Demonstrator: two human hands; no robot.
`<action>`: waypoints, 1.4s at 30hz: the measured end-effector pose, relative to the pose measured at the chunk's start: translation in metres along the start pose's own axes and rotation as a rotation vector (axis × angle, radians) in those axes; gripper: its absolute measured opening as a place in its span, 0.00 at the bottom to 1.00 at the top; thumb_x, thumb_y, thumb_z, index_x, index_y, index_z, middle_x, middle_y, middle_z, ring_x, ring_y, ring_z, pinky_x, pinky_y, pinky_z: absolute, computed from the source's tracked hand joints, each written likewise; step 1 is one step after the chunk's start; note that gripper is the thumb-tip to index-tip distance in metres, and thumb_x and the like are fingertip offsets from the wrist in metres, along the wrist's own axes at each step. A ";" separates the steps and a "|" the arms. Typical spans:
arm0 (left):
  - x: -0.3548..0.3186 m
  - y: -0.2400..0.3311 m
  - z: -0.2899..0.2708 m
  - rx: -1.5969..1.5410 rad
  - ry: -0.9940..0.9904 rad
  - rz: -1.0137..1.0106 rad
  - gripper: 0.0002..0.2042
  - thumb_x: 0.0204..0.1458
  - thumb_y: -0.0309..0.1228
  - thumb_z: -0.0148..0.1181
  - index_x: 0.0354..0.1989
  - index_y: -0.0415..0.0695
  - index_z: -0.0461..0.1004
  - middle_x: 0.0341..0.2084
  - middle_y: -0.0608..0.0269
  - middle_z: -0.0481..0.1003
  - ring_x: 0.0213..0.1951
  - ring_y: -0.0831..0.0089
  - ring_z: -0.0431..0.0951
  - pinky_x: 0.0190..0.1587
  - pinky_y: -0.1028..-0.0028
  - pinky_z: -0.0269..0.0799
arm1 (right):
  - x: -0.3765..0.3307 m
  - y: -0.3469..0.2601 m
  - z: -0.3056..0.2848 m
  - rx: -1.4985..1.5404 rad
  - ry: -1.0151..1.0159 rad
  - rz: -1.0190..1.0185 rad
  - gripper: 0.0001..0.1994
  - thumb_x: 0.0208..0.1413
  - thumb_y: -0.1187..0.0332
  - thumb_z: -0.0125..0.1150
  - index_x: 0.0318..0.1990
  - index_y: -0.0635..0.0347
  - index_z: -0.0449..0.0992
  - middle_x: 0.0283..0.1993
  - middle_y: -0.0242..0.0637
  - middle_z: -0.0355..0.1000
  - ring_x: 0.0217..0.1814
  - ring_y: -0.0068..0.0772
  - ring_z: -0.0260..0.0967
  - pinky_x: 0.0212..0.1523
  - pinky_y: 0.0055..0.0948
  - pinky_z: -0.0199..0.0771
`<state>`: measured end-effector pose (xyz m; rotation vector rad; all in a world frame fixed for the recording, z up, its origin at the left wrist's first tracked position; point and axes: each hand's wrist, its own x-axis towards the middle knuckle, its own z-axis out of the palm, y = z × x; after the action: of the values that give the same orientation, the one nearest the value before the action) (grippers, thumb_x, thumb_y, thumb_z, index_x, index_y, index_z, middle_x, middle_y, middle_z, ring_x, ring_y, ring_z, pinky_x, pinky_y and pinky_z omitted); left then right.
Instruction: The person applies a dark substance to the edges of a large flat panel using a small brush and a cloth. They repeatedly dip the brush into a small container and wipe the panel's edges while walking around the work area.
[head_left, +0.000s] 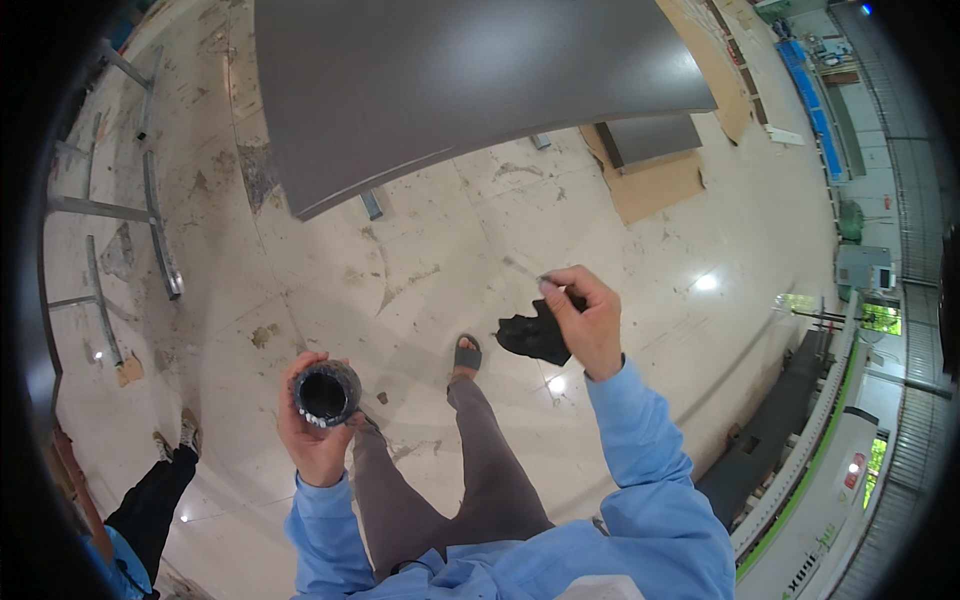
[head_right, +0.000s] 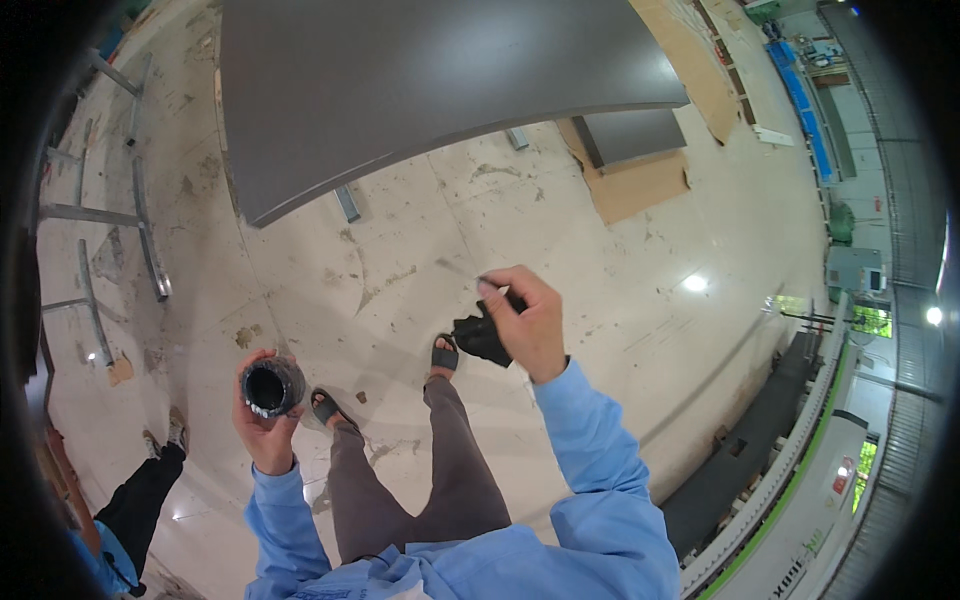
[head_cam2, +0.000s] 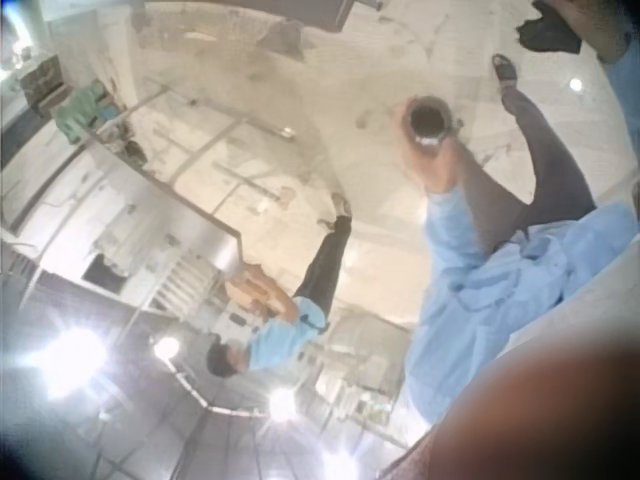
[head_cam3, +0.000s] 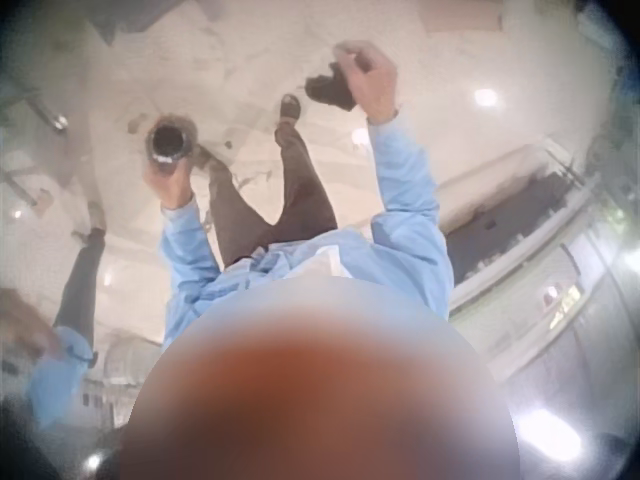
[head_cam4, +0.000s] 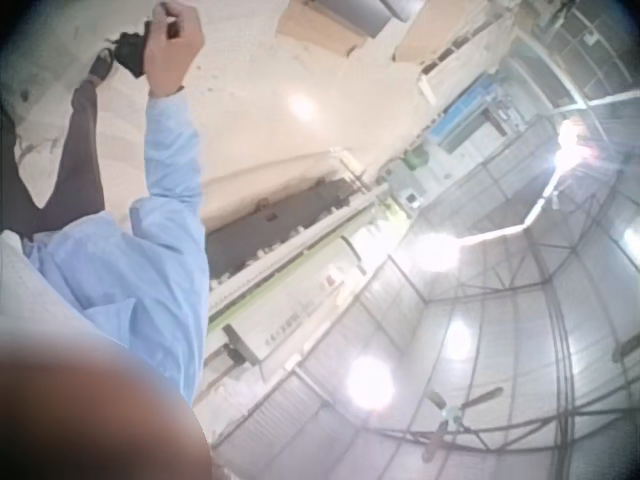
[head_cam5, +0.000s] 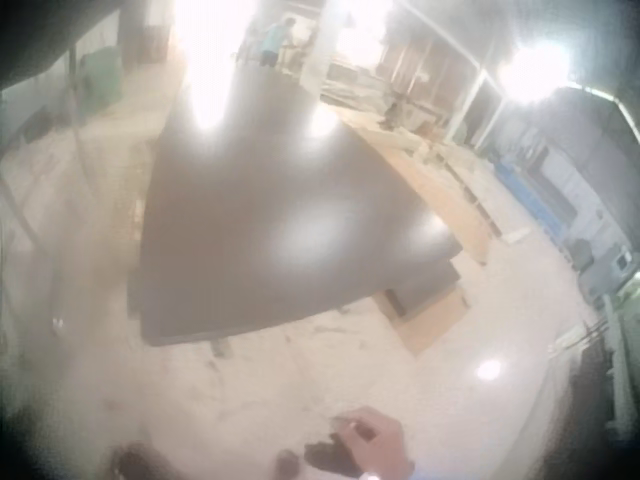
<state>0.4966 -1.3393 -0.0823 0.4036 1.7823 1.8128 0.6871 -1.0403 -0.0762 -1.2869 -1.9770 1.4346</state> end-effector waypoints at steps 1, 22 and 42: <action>0.000 -0.005 -0.015 -0.013 -0.006 -0.026 0.40 0.42 0.26 0.79 0.65 0.36 0.66 0.60 0.56 0.70 0.58 0.61 0.79 0.62 0.66 0.73 | -0.017 -0.017 0.012 -0.091 -0.050 -0.121 0.04 0.59 0.76 0.68 0.40 0.63 0.82 0.34 0.34 0.78 0.29 0.23 0.72 0.32 0.22 0.70; 0.013 -0.037 -0.163 0.173 -0.145 0.257 0.38 0.36 0.13 0.74 0.63 0.40 0.72 0.60 0.53 0.72 0.60 0.60 0.76 0.61 0.67 0.75 | -0.127 -0.171 0.259 -0.902 -0.555 -1.008 0.17 0.43 0.71 0.69 0.43 0.60 0.76 0.39 0.35 0.65 0.35 0.33 0.72 0.31 0.31 0.76; 0.008 -0.038 -0.147 0.186 -0.187 0.253 0.39 0.40 0.17 0.75 0.66 0.43 0.69 0.61 0.56 0.70 0.63 0.60 0.74 0.62 0.65 0.74 | -0.112 -0.163 0.220 -0.751 -0.566 -0.899 0.08 0.49 0.79 0.65 0.37 0.61 0.76 0.35 0.38 0.69 0.35 0.43 0.74 0.31 0.39 0.75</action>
<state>0.4130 -1.4558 -0.1311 0.8777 1.8388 1.7102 0.5087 -1.2635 0.0018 -0.0048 -3.0397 0.6263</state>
